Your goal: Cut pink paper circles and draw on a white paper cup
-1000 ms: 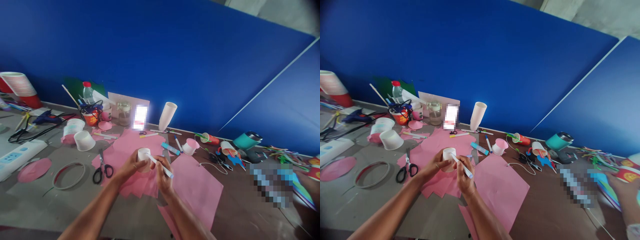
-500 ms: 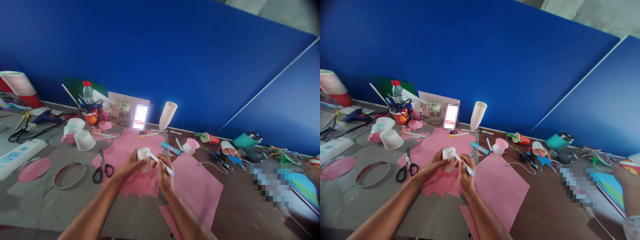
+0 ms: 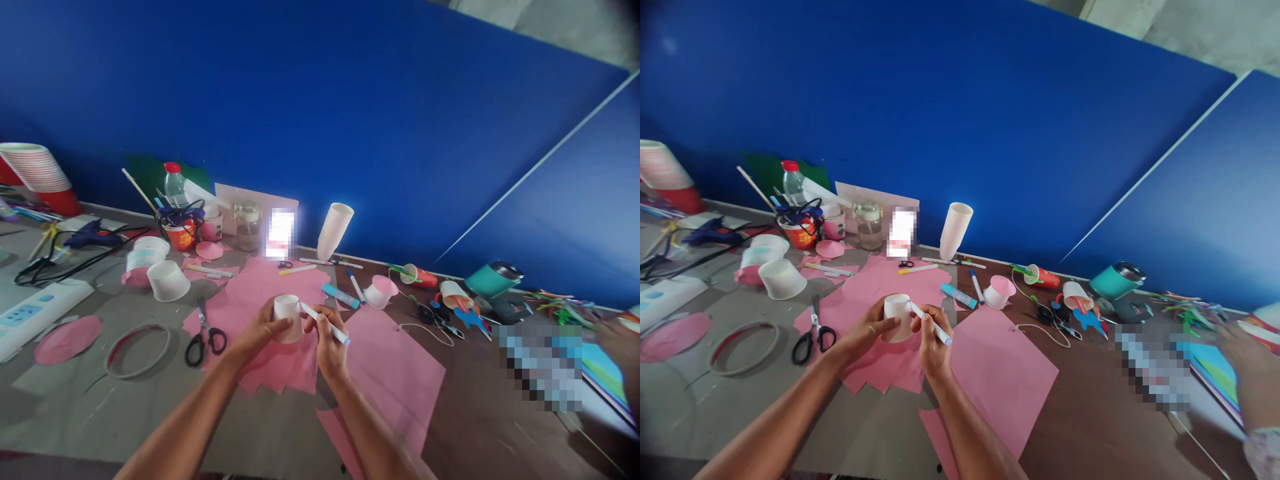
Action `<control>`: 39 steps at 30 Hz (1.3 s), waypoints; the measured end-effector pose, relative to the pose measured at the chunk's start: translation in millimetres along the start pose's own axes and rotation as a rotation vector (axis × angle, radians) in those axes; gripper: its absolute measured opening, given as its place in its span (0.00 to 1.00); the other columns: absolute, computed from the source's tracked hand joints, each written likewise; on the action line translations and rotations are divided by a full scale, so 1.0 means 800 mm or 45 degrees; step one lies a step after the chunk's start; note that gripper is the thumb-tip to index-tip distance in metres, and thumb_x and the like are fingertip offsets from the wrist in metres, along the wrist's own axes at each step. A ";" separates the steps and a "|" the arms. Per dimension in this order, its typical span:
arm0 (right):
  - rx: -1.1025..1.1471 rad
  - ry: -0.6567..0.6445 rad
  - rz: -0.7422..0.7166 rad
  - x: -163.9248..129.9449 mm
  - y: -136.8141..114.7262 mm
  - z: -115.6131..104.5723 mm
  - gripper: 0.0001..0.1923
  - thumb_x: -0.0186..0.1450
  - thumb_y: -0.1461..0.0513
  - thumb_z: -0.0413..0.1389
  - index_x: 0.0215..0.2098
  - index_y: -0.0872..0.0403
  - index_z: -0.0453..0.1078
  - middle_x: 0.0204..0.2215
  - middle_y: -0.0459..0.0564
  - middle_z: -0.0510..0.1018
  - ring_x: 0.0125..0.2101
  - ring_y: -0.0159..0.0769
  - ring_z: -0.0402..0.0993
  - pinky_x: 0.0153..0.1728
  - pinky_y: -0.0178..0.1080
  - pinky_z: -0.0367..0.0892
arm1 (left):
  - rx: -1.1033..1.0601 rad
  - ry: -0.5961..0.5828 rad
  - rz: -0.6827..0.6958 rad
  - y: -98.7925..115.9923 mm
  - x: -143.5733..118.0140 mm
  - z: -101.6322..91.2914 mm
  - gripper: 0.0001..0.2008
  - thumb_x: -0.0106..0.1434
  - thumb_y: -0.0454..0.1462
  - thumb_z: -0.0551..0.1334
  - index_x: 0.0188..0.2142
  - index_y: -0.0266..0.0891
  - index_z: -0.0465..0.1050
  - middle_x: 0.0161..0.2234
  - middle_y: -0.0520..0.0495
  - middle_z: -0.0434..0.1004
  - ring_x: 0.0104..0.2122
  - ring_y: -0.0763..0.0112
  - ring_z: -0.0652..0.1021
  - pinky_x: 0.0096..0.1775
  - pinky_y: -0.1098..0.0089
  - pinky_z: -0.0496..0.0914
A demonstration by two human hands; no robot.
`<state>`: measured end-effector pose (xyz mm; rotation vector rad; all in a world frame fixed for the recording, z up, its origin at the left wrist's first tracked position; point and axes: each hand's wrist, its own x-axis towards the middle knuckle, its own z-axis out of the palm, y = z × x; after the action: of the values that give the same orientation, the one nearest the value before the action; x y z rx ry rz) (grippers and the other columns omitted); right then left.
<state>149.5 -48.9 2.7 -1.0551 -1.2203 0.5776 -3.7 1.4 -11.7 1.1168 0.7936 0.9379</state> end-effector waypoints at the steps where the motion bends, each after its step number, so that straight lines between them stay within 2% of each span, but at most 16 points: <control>1: 0.005 0.002 0.007 0.000 0.000 0.000 0.15 0.71 0.53 0.49 0.35 0.53 0.71 0.21 0.44 0.74 0.31 0.39 0.77 0.38 0.41 0.70 | 0.001 -0.005 0.002 0.000 0.000 0.000 0.32 0.53 0.43 0.71 0.56 0.38 0.69 0.46 0.41 0.78 0.45 0.57 0.75 0.45 0.64 0.68; 8: 0.019 0.005 0.042 -0.002 0.009 -0.002 0.15 0.70 0.53 0.50 0.34 0.53 0.71 0.20 0.43 0.73 0.28 0.37 0.74 0.36 0.41 0.69 | 0.011 0.027 -0.010 0.000 0.000 0.001 0.31 0.54 0.44 0.70 0.55 0.37 0.69 0.45 0.42 0.77 0.43 0.60 0.75 0.42 0.66 0.68; 12: 0.044 0.010 -0.012 -0.006 0.005 -0.002 0.14 0.71 0.54 0.49 0.36 0.52 0.71 0.22 0.43 0.74 0.29 0.37 0.74 0.37 0.41 0.69 | 0.000 0.001 0.004 0.000 0.001 0.000 0.31 0.54 0.46 0.70 0.55 0.37 0.69 0.44 0.42 0.77 0.42 0.60 0.75 0.41 0.66 0.68; 18: -0.049 -0.163 -0.117 -0.015 0.000 -0.002 0.12 0.71 0.55 0.49 0.39 0.52 0.71 0.23 0.44 0.75 0.23 0.34 0.72 0.27 0.37 0.68 | 0.004 0.049 0.015 0.002 -0.001 0.000 0.31 0.52 0.46 0.72 0.53 0.36 0.70 0.39 0.45 0.76 0.38 0.63 0.74 0.37 0.68 0.66; 30: -0.083 -0.194 -0.180 -0.013 0.001 0.000 0.11 0.72 0.56 0.49 0.40 0.51 0.70 0.24 0.45 0.76 0.24 0.34 0.73 0.27 0.36 0.69 | 0.002 0.036 0.000 0.000 0.000 0.000 0.31 0.53 0.44 0.72 0.53 0.36 0.68 0.38 0.47 0.74 0.38 0.66 0.73 0.38 0.69 0.66; 39: -0.074 -0.194 -0.178 -0.013 0.002 0.001 0.11 0.72 0.56 0.48 0.40 0.51 0.71 0.24 0.44 0.75 0.24 0.34 0.73 0.27 0.36 0.69 | 0.004 0.050 -0.004 0.002 -0.001 0.001 0.29 0.53 0.44 0.72 0.52 0.37 0.69 0.39 0.47 0.75 0.39 0.64 0.74 0.39 0.69 0.67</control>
<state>146.0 -56.4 -4.0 -0.9792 -1.4398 0.5241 -3.7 0.4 -10.2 1.1029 0.8287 0.9588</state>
